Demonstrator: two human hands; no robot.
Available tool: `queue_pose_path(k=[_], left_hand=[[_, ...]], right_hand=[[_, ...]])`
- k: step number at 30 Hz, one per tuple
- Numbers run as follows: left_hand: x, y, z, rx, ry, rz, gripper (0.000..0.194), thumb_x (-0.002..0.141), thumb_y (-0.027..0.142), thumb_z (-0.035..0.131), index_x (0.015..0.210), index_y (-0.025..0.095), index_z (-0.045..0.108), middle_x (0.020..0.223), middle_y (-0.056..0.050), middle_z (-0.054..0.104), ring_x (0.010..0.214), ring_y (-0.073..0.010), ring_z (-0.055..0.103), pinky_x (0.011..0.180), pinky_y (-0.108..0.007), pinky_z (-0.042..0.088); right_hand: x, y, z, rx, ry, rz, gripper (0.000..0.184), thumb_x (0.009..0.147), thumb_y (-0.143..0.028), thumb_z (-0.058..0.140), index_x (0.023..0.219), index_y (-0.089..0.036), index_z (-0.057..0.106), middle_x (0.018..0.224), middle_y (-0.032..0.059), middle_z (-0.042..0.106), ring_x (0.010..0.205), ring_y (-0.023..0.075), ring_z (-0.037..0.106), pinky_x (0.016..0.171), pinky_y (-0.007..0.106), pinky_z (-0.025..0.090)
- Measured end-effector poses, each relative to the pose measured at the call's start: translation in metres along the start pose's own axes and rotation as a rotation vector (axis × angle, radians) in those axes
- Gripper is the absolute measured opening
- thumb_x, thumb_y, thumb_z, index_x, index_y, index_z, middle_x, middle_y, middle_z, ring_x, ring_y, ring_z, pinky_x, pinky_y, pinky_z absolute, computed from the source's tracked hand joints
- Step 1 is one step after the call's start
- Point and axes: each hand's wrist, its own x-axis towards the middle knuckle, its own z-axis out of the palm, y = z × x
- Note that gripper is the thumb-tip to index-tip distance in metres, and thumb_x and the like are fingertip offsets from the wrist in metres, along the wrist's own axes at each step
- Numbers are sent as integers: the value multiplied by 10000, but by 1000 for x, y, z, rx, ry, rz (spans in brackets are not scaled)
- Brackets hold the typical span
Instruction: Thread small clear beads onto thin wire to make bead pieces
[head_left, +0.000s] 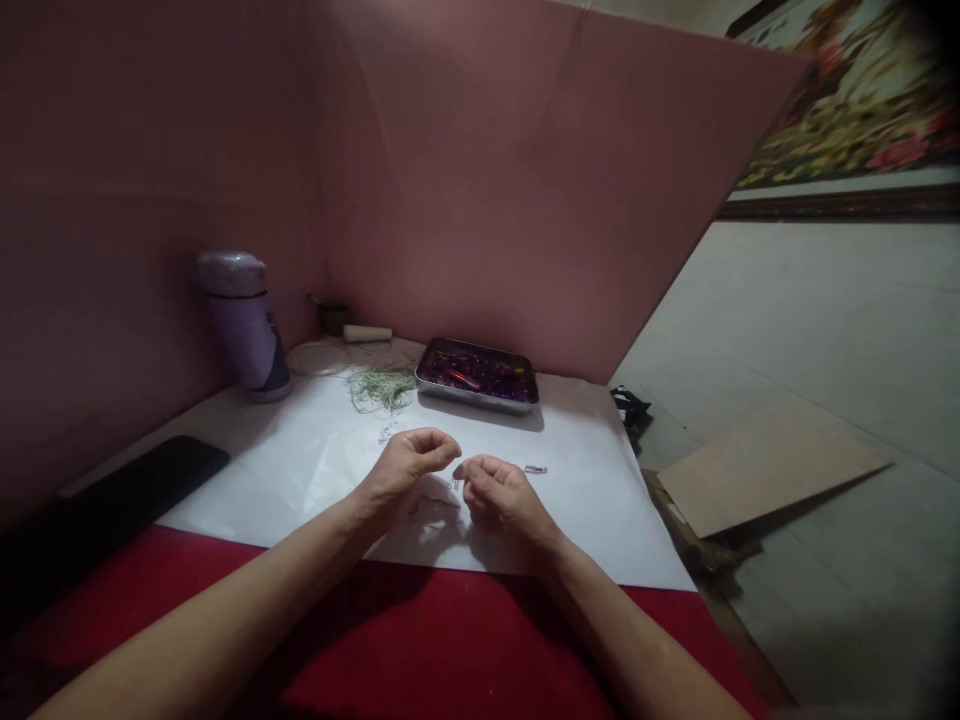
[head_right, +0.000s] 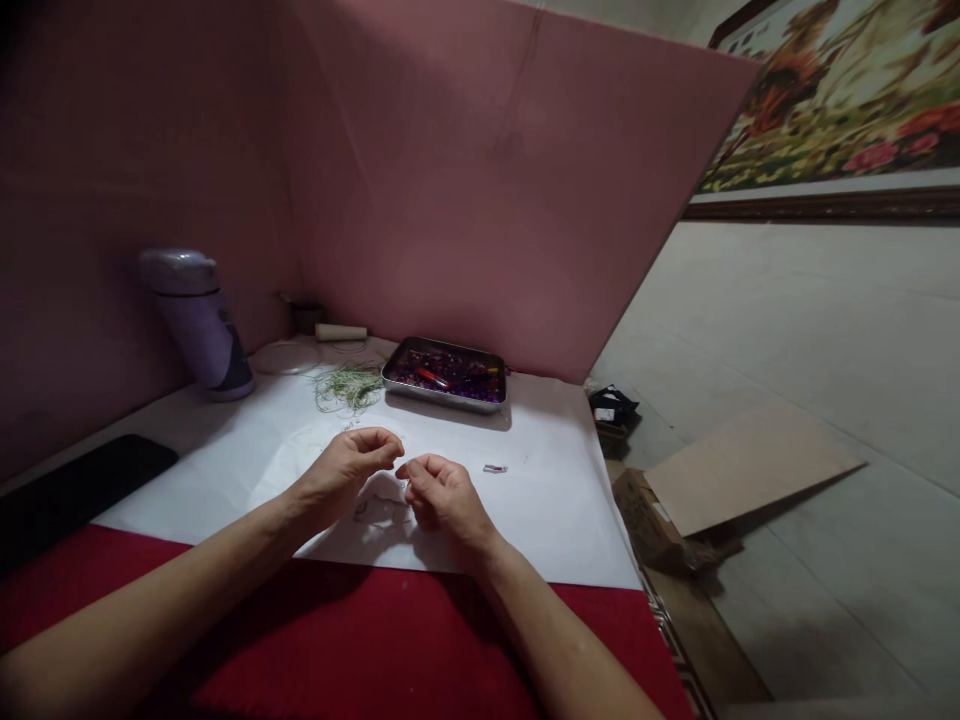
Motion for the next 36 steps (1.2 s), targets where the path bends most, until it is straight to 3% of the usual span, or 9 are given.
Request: queue_pose_path(k=[4, 10, 15, 19, 23, 26, 29, 36], left_hand=[[0, 2, 1, -2, 16, 4, 173, 629, 279, 712, 638, 135, 617, 605, 25, 550, 586, -82, 434, 621, -219, 323], [0, 4, 2, -4, 44, 7, 173, 613, 278, 718, 634, 134, 625, 631, 15, 558, 610, -93, 452, 640, -228, 338], [0, 7, 2, 9, 42, 28, 184, 648, 288, 695, 632, 133, 597, 633, 12, 538, 614, -96, 446, 650, -233, 347], [-9, 13, 11, 31, -148, 125, 220, 774, 358, 571, 752, 140, 582, 739, -13, 552, 719, -118, 481, 727, -253, 365], [-17, 8, 24, 30, -374, 30, 318, 726, 316, 634, 988, 175, 522, 860, -14, 548, 762, -125, 500, 677, -241, 383], [-16, -1, 25, 94, -475, -38, 295, 681, 270, 666, 922, 166, 530, 696, 28, 503, 606, -97, 461, 569, -223, 362], [-13, -1, 19, 241, -368, -44, 189, 745, 310, 580, 836, 145, 578, 577, 50, 429, 500, -72, 367, 495, -209, 297], [-10, 17, 10, 331, -240, -113, 241, 728, 359, 576, 745, 129, 644, 511, 34, 475, 477, -76, 389, 486, -208, 301]], right_hand=[[-1, -1, 2, -31, 39, 23, 322, 782, -472, 555, 772, -150, 556, 482, -86, 373, 365, 26, 198, 367, 181, 137], [-2, -6, 4, -122, 41, 39, 246, 734, -383, 623, 742, -145, 560, 525, -50, 502, 368, 25, 271, 377, 183, 161], [-4, -11, 5, -102, 12, 29, 130, 715, -272, 608, 747, -156, 560, 509, -60, 483, 384, 33, 257, 385, 188, 144], [-4, -16, 6, -21, 7, -68, 93, 750, -260, 569, 744, -173, 537, 531, -63, 466, 398, 37, 249, 400, 189, 156], [-6, -23, 7, 36, 67, -208, 99, 764, -278, 578, 763, -189, 534, 583, -51, 477, 456, 56, 346, 445, 187, 259], [-7, -27, 6, 25, 114, -282, 97, 778, -291, 568, 797, -200, 541, 607, -38, 496, 498, 76, 392, 481, 203, 306], [-4, -30, -1, 13, 179, -337, 93, 794, -293, 545, 821, -204, 544, 611, -29, 506, 511, 88, 402, 498, 212, 323], [4, -38, -27, 211, 353, -422, 74, 740, -237, 601, 793, -217, 554, 649, -39, 510, 682, 102, 511, 697, 236, 433]])
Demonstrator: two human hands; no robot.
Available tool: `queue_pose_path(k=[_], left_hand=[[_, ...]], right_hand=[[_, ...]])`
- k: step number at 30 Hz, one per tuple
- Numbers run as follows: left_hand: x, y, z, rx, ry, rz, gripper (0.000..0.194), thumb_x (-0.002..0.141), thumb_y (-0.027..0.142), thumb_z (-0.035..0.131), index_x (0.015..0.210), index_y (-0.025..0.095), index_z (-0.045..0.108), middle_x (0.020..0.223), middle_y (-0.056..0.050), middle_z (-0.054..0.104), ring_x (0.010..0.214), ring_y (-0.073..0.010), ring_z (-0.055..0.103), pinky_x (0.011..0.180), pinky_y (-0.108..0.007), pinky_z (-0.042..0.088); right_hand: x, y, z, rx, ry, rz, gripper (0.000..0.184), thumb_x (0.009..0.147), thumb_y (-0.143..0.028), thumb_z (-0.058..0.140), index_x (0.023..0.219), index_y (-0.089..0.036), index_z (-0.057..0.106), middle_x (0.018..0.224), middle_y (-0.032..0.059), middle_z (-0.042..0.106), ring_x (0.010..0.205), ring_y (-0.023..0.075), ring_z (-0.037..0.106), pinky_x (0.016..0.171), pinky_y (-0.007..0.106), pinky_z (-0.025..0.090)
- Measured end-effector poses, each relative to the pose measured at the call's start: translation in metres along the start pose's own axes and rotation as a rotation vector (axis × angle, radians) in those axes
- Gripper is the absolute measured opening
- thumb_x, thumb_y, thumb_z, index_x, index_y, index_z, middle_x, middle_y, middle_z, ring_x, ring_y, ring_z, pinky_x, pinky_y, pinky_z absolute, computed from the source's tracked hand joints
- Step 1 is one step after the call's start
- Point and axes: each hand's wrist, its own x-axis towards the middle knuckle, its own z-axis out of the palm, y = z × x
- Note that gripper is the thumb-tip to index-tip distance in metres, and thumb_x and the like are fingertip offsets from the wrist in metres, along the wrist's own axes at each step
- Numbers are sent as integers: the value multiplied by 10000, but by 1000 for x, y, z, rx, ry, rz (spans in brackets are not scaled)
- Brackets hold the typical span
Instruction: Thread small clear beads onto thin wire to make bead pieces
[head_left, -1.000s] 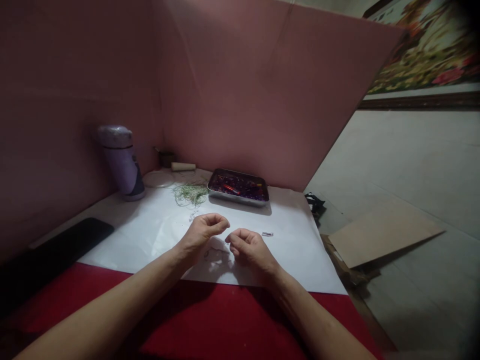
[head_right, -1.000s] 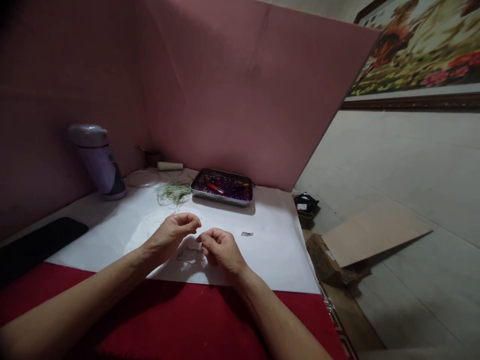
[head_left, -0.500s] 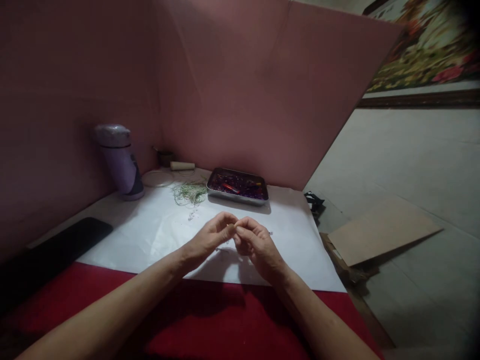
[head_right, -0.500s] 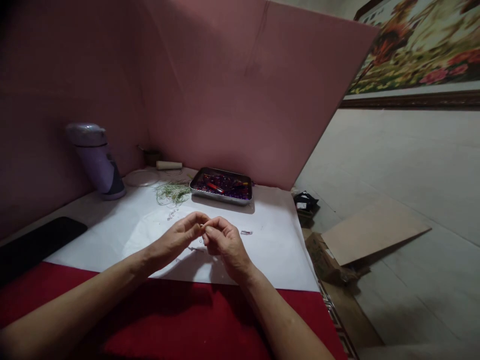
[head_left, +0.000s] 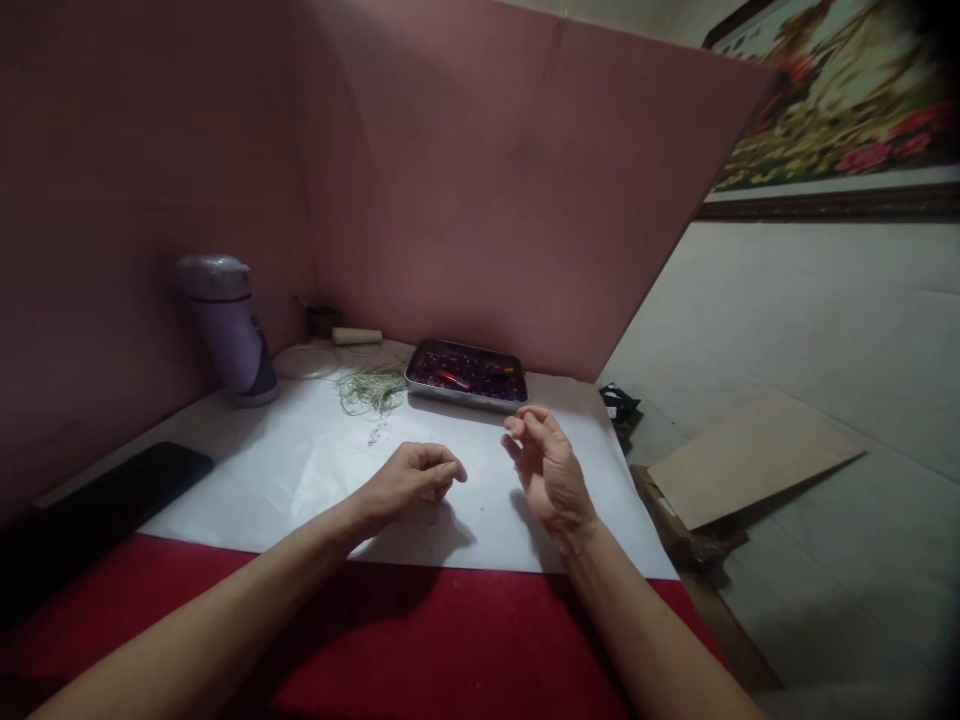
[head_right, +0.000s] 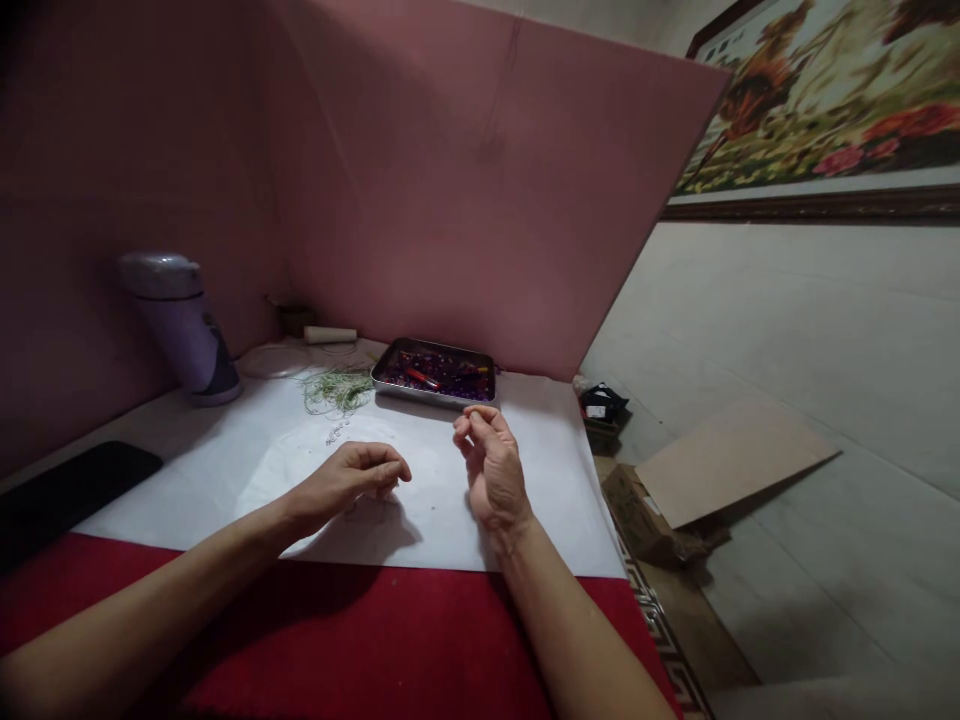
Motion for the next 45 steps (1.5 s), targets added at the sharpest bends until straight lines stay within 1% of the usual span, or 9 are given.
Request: queue_pose_path(k=[3, 6, 12, 18, 26, 33, 38, 42, 45], left_hand=[[1, -2, 1, -92, -44, -51, 245, 702, 366, 606, 748, 129, 645, 498, 29, 493, 482, -95, 457, 519, -235, 374], [3, -5, 0, -186, -68, -120, 236, 695, 355, 618, 757, 128, 634, 502, 22, 525, 445, -100, 489, 511, -253, 404], [2, -5, -6, -398, -142, -222, 216, 698, 302, 639, 793, 108, 633, 616, -40, 626, 493, -109, 550, 538, -255, 433], [0, -1, -4, -395, -135, -269, 200, 666, 261, 649, 769, 90, 649, 667, -85, 655, 540, -128, 562, 516, -258, 443], [4, -7, -4, -241, -44, -241, 195, 634, 299, 668, 709, 119, 652, 632, -52, 654, 464, -100, 530, 422, -209, 356], [6, -11, -4, -102, 45, -140, 205, 650, 326, 652, 680, 126, 621, 488, 11, 565, 353, -79, 460, 385, -206, 291], [4, -9, -2, -12, 103, -101, 225, 666, 356, 630, 645, 138, 580, 469, 44, 498, 342, -63, 424, 358, -189, 257], [6, -11, -1, 52, 134, -85, 177, 666, 311, 617, 673, 139, 576, 467, 56, 478, 334, -57, 401, 345, -184, 262], [8, -14, -3, 17, 133, -52, 169, 659, 287, 626, 695, 128, 581, 503, 41, 514, 386, -67, 435, 383, -194, 323]], right_hand=[[5, -2, -7, 69, 32, 18, 100, 727, -241, 616, 794, -232, 542, 646, -48, 523, 725, 121, 551, 780, 319, 463], [6, -2, -9, 116, 13, 33, 108, 734, -237, 617, 803, -235, 534, 636, -61, 531, 644, 102, 546, 805, 368, 476], [5, -2, -6, 143, 14, -31, 100, 746, -207, 603, 808, -227, 527, 600, -75, 509, 585, 77, 518, 809, 344, 488], [6, -2, -6, 93, 58, -60, 109, 736, -235, 605, 796, -227, 515, 605, -69, 491, 582, 84, 509, 791, 348, 492], [6, -3, -6, 36, 23, -59, 96, 739, -235, 595, 793, -226, 516, 558, -74, 423, 493, 76, 429, 517, 227, 399], [-2, 11, 0, -327, -113, 55, 100, 752, -267, 574, 771, -174, 545, 615, -20, 556, 453, 67, 385, 424, 201, 246], [-13, 14, 8, -684, -318, 64, 92, 722, -211, 563, 656, -157, 597, 564, -28, 521, 513, 88, 407, 506, 223, 320], [-15, 14, 10, -830, -341, 54, 104, 694, -194, 565, 613, -153, 615, 578, -20, 538, 558, 103, 447, 548, 233, 337], [-14, 14, 9, -796, -334, 86, 100, 680, -207, 569, 616, -151, 620, 585, -17, 551, 566, 107, 453, 564, 239, 342]])
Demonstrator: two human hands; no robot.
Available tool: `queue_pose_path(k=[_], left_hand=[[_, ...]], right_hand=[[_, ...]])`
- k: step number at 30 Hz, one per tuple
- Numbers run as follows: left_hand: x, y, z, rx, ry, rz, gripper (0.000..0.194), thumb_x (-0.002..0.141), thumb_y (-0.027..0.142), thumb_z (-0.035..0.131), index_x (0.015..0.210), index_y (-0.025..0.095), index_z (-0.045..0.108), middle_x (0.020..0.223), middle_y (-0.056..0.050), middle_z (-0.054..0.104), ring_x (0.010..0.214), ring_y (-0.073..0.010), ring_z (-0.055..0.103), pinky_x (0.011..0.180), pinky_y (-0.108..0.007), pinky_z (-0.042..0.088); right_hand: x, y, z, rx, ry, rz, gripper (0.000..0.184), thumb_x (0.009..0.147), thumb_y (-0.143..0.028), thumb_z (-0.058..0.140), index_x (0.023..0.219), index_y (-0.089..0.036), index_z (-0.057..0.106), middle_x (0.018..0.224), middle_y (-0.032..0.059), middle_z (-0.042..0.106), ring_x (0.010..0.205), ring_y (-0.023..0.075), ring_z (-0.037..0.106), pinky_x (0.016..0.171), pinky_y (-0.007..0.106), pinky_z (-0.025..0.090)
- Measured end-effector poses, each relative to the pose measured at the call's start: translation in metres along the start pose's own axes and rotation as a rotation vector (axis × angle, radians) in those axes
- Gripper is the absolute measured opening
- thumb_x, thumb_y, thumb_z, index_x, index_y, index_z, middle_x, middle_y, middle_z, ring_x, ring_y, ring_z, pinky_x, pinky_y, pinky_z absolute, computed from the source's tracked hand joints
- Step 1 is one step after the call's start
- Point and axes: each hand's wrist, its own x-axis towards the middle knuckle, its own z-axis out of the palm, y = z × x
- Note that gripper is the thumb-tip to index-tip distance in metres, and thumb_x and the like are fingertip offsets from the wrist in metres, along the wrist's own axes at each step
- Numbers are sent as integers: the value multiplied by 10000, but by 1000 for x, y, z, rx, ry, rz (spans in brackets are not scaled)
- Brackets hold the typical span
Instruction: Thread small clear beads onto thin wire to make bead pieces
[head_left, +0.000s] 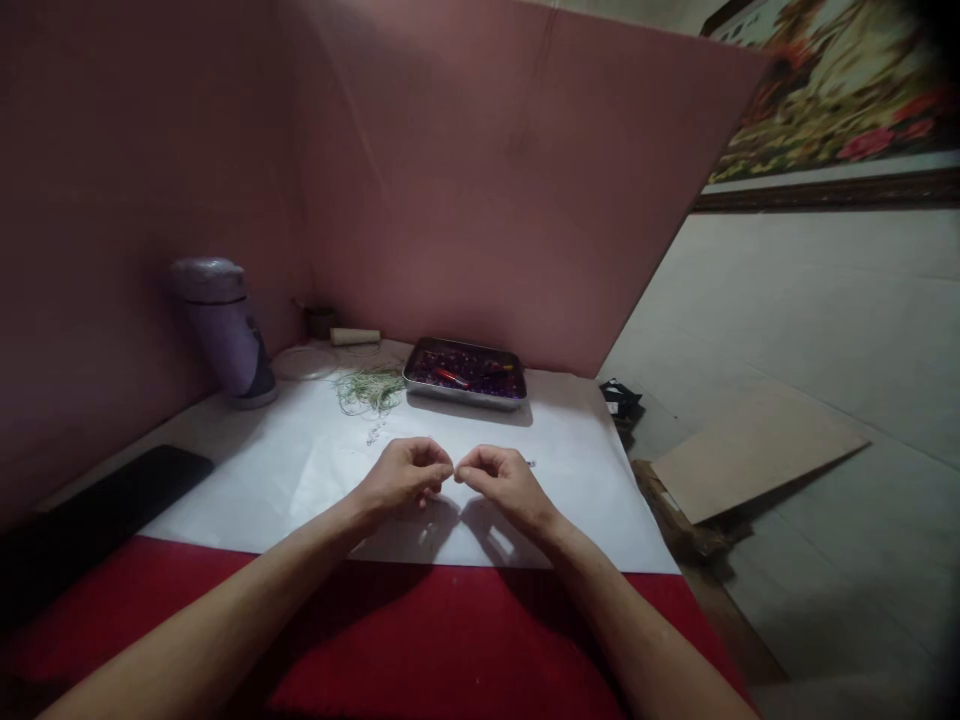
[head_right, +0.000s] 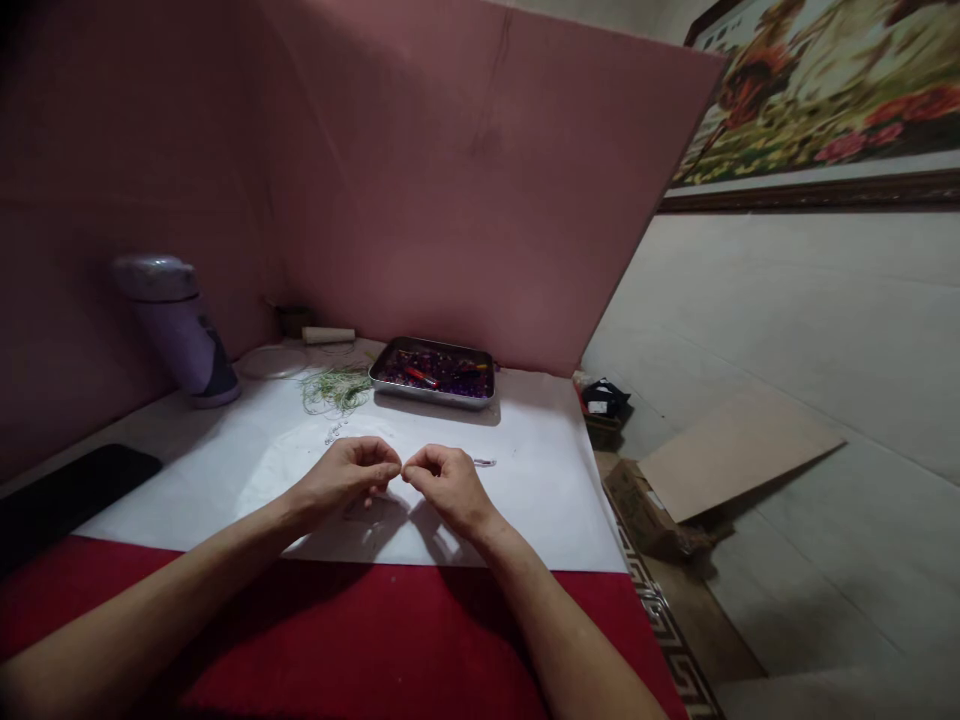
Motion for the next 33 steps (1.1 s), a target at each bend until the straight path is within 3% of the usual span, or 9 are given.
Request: queue_pose_path(k=[7, 12, 17, 24, 29, 33], left_hand=[[2, -5, -5, -118, -75, -26, 242, 621, 279, 684, 773, 103, 618, 581, -11, 610, 466, -92, 506, 462, -223, 385], [1, -2, -3, -113, -99, -74, 184, 604, 246, 697, 680, 103, 609, 563, -39, 637, 426, -93, 502, 425, -216, 348], [2, -4, -3, -143, -152, -62, 177, 625, 254, 693, 669, 100, 620, 590, -54, 645, 416, -87, 494, 425, -217, 349], [-1, -1, -4, -299, -181, -83, 276, 620, 264, 723, 843, 119, 648, 817, -76, 662, 581, -102, 569, 519, -213, 403], [-1, 0, -5, -202, -176, -120, 257, 643, 346, 696, 724, 107, 647, 660, -60, 639, 471, -88, 518, 389, -183, 261], [-1, 1, -4, -185, -177, -143, 242, 632, 337, 698, 706, 111, 653, 632, -55, 642, 467, -97, 531, 430, -203, 309]], right_hand=[[1, 0, -1, 263, 49, 105, 106, 645, -234, 602, 637, -144, 658, 531, -31, 509, 506, 81, 357, 514, 231, 272], [-1, -4, 0, 392, 104, 146, 112, 628, -235, 613, 626, -136, 665, 567, -15, 537, 516, 72, 349, 507, 224, 251], [-2, -5, 1, 418, 131, 136, 101, 634, -221, 614, 627, -136, 668, 561, -17, 541, 503, 67, 338, 498, 223, 247], [-3, -3, 2, 374, 98, 104, 99, 645, -225, 620, 638, -137, 665, 566, -3, 582, 520, 79, 391, 530, 231, 284], [-3, -3, 2, 454, 114, 164, 87, 622, -218, 637, 622, -135, 662, 573, -10, 565, 499, 67, 363, 503, 225, 257], [-3, -4, 1, 620, 102, 233, 103, 614, -232, 651, 639, -133, 667, 661, 22, 607, 554, 82, 437, 523, 226, 297]])
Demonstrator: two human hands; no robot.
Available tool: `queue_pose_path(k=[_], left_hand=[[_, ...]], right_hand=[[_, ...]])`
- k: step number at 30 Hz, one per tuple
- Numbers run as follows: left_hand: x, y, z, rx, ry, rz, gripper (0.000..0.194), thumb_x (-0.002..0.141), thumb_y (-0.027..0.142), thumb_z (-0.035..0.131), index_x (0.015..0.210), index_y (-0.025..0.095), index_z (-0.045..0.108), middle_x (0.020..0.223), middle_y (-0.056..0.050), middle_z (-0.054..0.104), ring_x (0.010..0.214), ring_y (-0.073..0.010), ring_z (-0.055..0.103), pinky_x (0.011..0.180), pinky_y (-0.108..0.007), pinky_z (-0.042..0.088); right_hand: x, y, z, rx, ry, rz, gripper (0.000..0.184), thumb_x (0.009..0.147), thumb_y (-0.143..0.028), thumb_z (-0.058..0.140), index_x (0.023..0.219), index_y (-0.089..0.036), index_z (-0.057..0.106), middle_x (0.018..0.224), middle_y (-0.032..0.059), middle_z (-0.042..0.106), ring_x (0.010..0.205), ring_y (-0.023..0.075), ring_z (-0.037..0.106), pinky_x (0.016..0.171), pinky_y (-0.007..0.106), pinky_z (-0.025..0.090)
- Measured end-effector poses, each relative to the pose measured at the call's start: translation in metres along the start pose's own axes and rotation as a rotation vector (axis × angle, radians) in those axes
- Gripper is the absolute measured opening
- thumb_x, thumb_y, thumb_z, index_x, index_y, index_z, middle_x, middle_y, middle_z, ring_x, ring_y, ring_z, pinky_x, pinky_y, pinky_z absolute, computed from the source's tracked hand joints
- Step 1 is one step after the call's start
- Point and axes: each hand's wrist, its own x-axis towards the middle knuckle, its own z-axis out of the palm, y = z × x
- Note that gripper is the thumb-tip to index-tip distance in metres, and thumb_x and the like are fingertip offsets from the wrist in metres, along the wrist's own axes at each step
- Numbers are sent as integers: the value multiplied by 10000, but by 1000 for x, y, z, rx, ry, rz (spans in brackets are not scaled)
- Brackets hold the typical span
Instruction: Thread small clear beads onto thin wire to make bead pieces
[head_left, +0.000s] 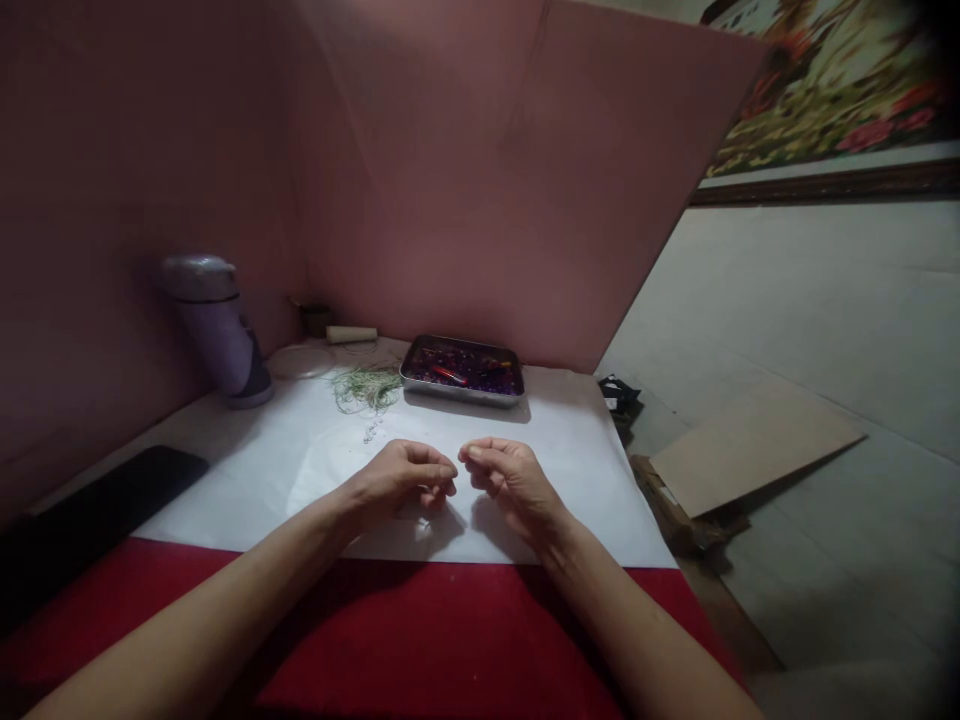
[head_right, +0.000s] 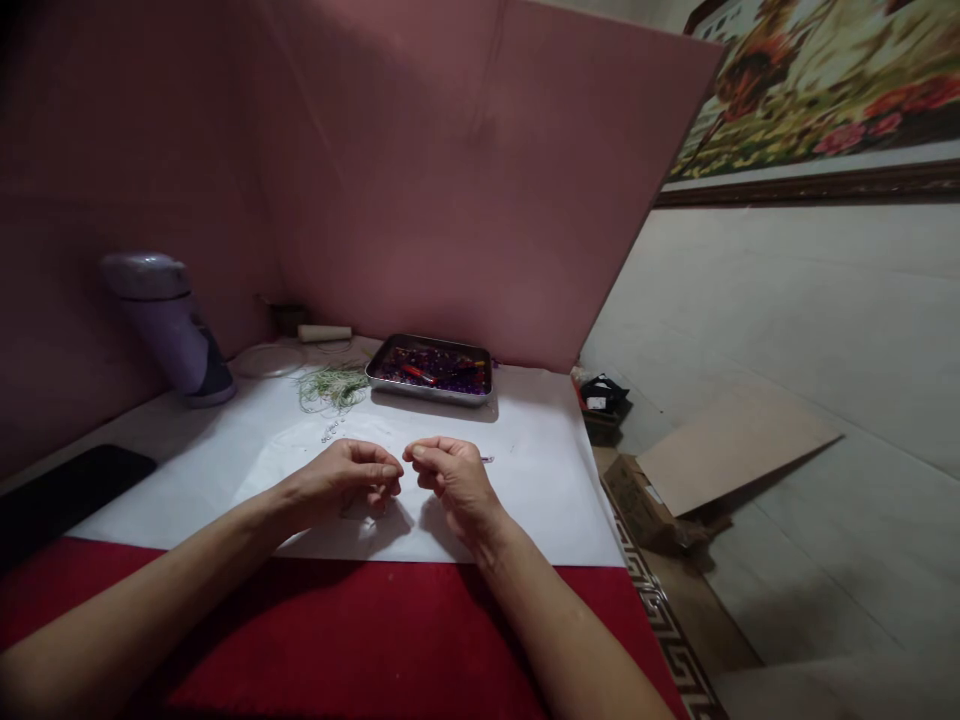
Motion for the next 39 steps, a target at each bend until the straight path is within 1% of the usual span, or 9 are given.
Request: queue_pose_path(k=[4, 11, 16, 19, 25, 28, 31, 35, 39], left_hand=[[0, 1, 1, -3, -16, -6, 215, 640, 316, 689, 697, 112, 650, 653, -60, 655, 467, -96, 534, 463, -216, 344], [-3, 1, 4, -173, -69, -8, 183, 693, 279, 647, 731, 102, 619, 769, -106, 675, 556, -106, 562, 537, -232, 402], [-2, 2, 5, -183, -43, -14, 189, 649, 257, 689, 723, 106, 603, 715, -77, 661, 504, -99, 548, 517, -244, 418], [0, 1, 2, -164, -9, -2, 182, 613, 232, 704, 700, 112, 597, 668, -51, 645, 488, -101, 542, 489, -243, 416], [2, -2, -1, -65, 13, -23, 130, 604, 205, 673, 659, 122, 590, 581, -23, 615, 423, -94, 516, 440, -232, 392], [1, -1, 1, -50, 25, -37, 112, 591, 188, 660, 632, 124, 578, 557, -14, 608, 395, -90, 501, 421, -226, 370], [0, 0, 3, -33, 10, -53, 111, 578, 179, 659, 630, 124, 578, 531, -6, 598, 391, -90, 497, 402, -212, 329], [-1, 0, 5, 1, -25, -55, 110, 581, 191, 665, 630, 129, 588, 470, 13, 565, 408, -91, 493, 423, -209, 328], [-2, 2, 5, 95, -4, -58, 97, 602, 211, 651, 628, 132, 601, 460, 10, 575, 392, -77, 469, 413, -195, 305]], right_hand=[[-1, 0, 1, 46, 30, 9, 106, 601, -230, 662, 643, -133, 670, 672, 30, 611, 568, 90, 458, 540, 234, 321], [4, 4, -1, -66, 54, -69, 107, 612, -233, 651, 626, -127, 661, 646, 25, 607, 539, 85, 434, 547, 245, 322], [7, 8, -4, -86, 75, -108, 101, 635, -233, 642, 641, -134, 664, 636, 11, 599, 531, 79, 413, 533, 237, 313], [8, 8, -6, -92, 123, -143, 111, 634, -242, 662, 678, -140, 673, 626, 1, 592, 536, 81, 419, 533, 233, 320], [11, -4, -15, 81, 193, -173, 145, 659, -256, 668, 733, -134, 641, 715, 34, 647, 538, 67, 465, 460, 184, 306], [13, -11, -21, 182, 251, -170, 149, 647, -229, 672, 751, -133, 624, 626, 11, 624, 476, 53, 447, 416, 163, 302], [15, -15, -27, 239, 301, -215, 137, 636, -198, 668, 745, -128, 624, 560, -13, 586, 431, 45, 419, 401, 164, 336], [18, -16, -31, 282, 361, -271, 149, 618, -181, 679, 746, -129, 624, 577, -15, 589, 442, 46, 448, 435, 175, 412], [20, -13, -31, 283, 397, -318, 167, 619, -208, 689, 757, -144, 617, 598, -23, 582, 458, 48, 462, 456, 187, 440]])
